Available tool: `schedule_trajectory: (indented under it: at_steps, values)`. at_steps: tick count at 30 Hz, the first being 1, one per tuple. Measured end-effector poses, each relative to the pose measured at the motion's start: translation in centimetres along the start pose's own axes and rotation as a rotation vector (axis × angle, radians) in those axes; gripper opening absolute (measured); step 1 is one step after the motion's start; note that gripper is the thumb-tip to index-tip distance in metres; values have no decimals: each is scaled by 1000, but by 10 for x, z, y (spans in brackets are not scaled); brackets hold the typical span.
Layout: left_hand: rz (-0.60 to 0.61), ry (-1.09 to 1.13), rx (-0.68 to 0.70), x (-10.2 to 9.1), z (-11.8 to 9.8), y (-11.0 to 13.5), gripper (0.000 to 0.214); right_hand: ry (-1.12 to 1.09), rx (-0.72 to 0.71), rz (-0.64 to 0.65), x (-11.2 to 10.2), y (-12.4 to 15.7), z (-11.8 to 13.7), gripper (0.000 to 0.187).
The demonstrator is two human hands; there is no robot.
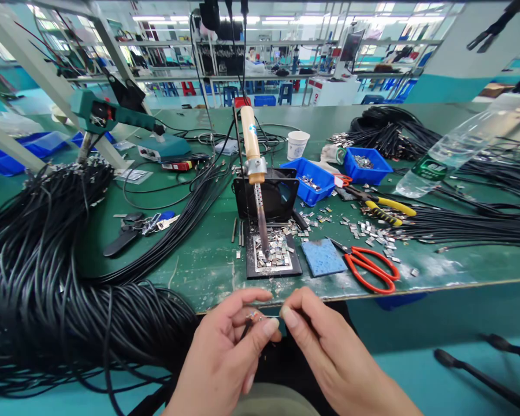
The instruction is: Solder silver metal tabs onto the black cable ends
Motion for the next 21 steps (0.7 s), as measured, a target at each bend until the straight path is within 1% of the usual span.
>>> schedule_trajectory:
  at_steps: [4,13,15,17,21]
  values:
    - [33,-22,-20,1,0,-2,32,2,-41,-47,3,-1,-1,24]
    - [-2,47,19,3,7,-4,32,6,-66,-238,4,2,-7,19]
    - [-7,57,18,2,7,-4,30,9,-69,-261,3,3,-7,19]
    - [-27,59,24,0,6,-4,29,10,-56,-288,0,3,-9,19]
    - [-87,93,31,-7,2,-8,23,-2,35,-393,-9,5,-12,18]
Point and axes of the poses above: each hand's wrist, its own y-axis away from the middle knuckle, its own x-axis out of the palm, z = x × y, the point moved 2 cm from there along -y, towards the middle knuckle, and after that the axes turned 6 degrees about -x, right-handed, at the moved point
